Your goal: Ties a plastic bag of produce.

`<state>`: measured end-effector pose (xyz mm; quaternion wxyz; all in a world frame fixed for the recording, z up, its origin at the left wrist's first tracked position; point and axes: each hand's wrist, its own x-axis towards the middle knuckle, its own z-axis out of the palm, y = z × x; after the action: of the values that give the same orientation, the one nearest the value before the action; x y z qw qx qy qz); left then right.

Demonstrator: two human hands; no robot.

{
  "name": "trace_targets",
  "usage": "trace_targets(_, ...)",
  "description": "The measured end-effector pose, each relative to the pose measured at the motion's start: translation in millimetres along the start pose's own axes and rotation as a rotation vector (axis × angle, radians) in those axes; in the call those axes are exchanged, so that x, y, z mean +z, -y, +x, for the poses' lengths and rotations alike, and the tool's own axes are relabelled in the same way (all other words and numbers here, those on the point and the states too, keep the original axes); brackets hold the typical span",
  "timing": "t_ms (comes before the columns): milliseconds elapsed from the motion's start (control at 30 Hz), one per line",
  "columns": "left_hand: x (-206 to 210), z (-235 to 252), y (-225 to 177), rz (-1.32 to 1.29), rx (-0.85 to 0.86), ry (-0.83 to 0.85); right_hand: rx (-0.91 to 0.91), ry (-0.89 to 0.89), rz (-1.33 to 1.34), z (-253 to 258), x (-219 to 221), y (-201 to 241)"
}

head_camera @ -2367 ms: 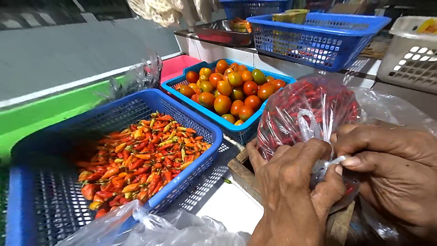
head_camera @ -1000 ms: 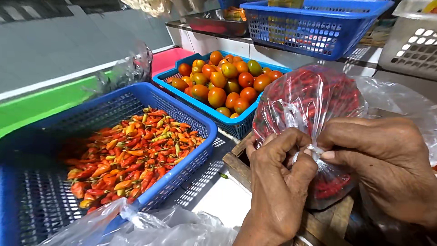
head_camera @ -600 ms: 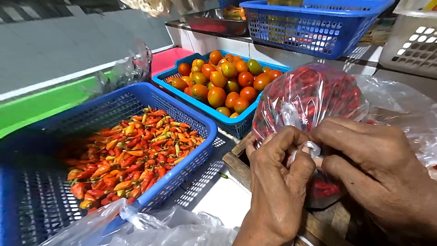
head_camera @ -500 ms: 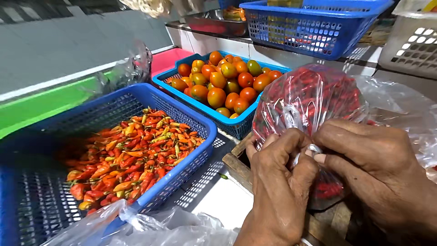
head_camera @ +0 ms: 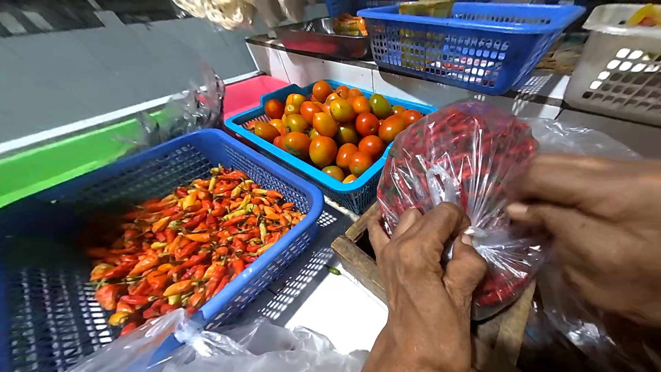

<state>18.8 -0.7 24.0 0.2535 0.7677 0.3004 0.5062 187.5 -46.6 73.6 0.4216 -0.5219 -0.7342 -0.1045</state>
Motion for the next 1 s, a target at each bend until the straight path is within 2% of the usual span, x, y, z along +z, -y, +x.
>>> trace_targets(100, -1, 1, 1, -0.024, -0.020, -0.001, 0.193, -0.083, 0.328, 11, -6, -12)
trace_targets(167, -2, 3, 2, -0.059, -0.046, 0.008, 0.204, -0.059, 0.385, 15, -9, -9)
trace_targets(300, -6, 4, 2, -0.139, -0.109, 0.028, 0.067, 0.158, 0.100, 13, -9, 8)
trace_targets(400, -7, 5, 3, -0.151, -0.105, 0.036, -0.009, 0.237, -0.072, 9, -3, 14)
trace_targets(700, -4, 2, 1, 0.063, 0.025, 0.058, -0.225, 0.136, -0.293, 1, 11, 15)
trace_targets(900, 2, -1, 1, 0.111, 0.077, 0.031, -0.278, 0.106, -0.400, -3, 13, 16)
trace_targets(1000, 2, -1, 1, 0.087, 0.062, 0.021, -0.239, 0.099, -0.314, -1, 9, 14)
